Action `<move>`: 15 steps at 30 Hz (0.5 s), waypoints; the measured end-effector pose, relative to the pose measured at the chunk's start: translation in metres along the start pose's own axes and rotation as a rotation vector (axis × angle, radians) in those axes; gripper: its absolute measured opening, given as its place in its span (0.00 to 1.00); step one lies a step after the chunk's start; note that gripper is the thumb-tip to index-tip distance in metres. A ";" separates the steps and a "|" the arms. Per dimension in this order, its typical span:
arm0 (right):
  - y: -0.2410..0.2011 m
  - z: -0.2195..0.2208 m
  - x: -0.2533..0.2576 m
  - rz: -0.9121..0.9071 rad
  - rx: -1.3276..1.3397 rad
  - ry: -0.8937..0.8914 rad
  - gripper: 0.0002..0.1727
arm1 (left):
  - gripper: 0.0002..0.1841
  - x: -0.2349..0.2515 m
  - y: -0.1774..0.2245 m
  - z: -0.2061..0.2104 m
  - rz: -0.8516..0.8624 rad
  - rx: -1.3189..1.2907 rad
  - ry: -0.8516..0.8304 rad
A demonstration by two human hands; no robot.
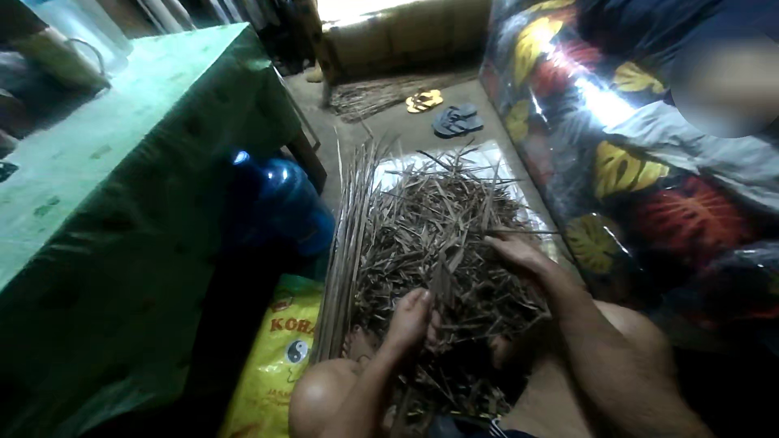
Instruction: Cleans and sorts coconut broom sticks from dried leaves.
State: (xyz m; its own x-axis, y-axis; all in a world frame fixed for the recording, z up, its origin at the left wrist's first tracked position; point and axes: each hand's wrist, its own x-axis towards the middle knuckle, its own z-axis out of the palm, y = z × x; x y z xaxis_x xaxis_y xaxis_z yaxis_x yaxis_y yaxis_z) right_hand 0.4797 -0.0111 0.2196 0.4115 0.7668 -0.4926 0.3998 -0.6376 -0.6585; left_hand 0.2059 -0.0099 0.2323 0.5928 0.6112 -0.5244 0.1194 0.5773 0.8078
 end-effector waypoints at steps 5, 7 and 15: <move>-0.012 0.029 -0.040 -0.212 0.437 -0.367 0.19 | 0.17 0.012 0.000 0.001 0.041 0.080 0.069; -0.019 0.042 -0.053 -0.252 0.483 -0.461 0.20 | 0.17 0.017 0.000 0.002 0.041 0.072 0.083; -0.002 0.066 -0.044 -0.706 -0.074 -0.269 0.24 | 0.17 0.020 0.002 0.005 0.041 0.001 0.034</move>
State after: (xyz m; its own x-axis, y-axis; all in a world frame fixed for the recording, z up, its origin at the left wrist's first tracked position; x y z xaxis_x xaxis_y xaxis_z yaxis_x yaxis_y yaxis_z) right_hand 0.4064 -0.0384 0.2053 -0.1728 0.9802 -0.0966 0.5519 0.0152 -0.8338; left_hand 0.2217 0.0012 0.2250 0.5694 0.6527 -0.4998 0.0964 0.5507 0.8291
